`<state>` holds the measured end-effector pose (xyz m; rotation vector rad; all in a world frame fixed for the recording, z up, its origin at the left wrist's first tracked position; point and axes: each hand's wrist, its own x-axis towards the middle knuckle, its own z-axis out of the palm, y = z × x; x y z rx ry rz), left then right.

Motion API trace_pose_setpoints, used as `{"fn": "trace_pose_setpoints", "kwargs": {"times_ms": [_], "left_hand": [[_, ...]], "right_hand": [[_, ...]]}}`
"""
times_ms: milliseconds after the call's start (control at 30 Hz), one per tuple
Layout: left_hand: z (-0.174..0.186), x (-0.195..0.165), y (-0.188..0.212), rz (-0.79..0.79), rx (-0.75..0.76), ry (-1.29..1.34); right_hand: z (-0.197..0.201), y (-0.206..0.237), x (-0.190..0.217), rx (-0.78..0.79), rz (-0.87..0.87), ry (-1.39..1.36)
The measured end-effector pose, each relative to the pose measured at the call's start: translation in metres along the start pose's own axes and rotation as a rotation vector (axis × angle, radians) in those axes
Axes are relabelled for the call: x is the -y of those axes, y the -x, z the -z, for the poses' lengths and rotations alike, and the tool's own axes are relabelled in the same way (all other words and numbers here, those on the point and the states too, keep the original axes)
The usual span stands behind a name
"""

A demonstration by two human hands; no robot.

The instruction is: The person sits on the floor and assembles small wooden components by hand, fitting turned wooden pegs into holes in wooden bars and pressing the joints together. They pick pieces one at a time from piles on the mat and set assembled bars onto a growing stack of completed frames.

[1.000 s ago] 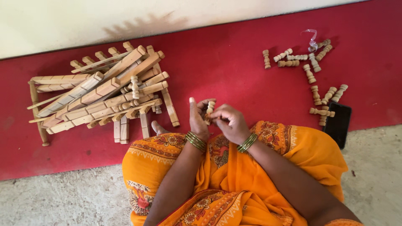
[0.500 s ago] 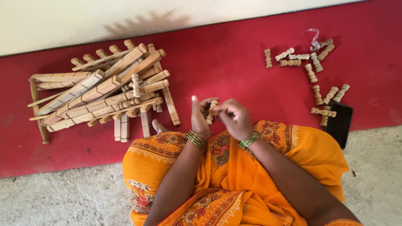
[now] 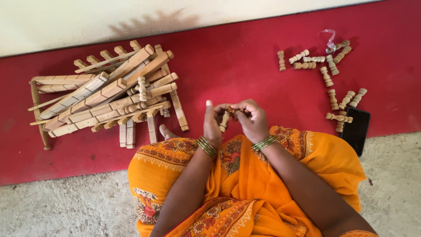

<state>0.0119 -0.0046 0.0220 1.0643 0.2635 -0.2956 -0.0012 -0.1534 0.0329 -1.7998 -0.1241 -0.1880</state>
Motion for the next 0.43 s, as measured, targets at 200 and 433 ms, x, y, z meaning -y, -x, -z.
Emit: {"fn": "trace_pose_setpoints", "kwargs": {"times_ms": [200, 433], "left_hand": [[-0.001, -0.007, 0.0, 0.1, -0.12, 0.112], [0.003, 0.001, -0.007, -0.093, -0.031, -0.083]], "right_hand": [[-0.011, 0.02, 0.004, 0.26, 0.15, 0.025], [0.006, -0.008, -0.006, -0.117, -0.19, -0.479]]}}
